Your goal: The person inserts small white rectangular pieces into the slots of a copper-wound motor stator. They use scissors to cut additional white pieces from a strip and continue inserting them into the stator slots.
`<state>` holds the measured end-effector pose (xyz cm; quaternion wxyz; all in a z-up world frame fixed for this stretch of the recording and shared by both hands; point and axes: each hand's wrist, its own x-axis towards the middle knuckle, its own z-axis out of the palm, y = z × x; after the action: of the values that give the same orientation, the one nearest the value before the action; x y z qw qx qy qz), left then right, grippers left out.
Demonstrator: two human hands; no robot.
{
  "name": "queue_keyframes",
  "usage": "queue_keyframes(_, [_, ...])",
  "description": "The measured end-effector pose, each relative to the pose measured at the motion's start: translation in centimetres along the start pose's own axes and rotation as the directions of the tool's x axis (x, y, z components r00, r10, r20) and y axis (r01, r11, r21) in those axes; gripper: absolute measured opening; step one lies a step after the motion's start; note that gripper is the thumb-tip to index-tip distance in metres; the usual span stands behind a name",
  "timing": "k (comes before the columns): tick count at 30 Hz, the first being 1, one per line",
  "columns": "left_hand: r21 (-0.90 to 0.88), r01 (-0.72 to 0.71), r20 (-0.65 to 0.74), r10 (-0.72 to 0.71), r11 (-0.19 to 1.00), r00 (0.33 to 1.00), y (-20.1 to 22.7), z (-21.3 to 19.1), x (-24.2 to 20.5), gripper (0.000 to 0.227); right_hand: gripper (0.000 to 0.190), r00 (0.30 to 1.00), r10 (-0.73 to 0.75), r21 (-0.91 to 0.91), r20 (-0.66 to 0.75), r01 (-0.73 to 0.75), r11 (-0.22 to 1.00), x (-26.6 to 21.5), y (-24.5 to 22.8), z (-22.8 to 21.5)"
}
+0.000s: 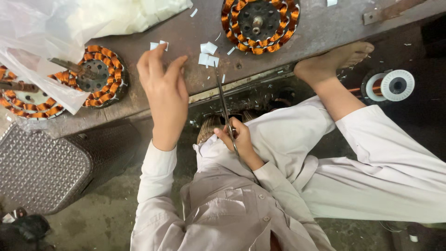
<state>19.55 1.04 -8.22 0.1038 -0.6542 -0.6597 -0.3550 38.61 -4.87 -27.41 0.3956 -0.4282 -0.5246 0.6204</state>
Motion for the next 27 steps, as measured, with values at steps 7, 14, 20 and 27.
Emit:
queue_keyframes(7, [-0.263,-0.050,0.171,0.098,0.963,0.980,1.6,2.8,1.6,0.027,0.034,0.998,-0.047,-0.092,-0.040,0.043,0.995,-0.3,0.1,0.1])
queue_keyframes(14, [-0.190,-0.188,0.267,0.235,0.964,0.934,1.8,2.4,2.4,0.032,0.031,0.997,-0.073,-0.024,0.001,0.073,0.997,-0.7,-0.6,-0.2])
queue_keyframes(20, [-0.139,-0.304,0.267,0.331,0.943,0.905,1.1,3.5,2.4,0.032,0.037,0.995,-0.104,-0.034,-0.005,0.103,0.994,-0.7,-0.3,-0.3])
queue_keyframes(27, [-0.409,0.062,0.160,0.004,0.910,0.987,0.5,3.4,0.2,0.012,0.038,0.997,-0.067,0.037,0.027,0.066,0.997,-1.0,-1.0,-0.4])
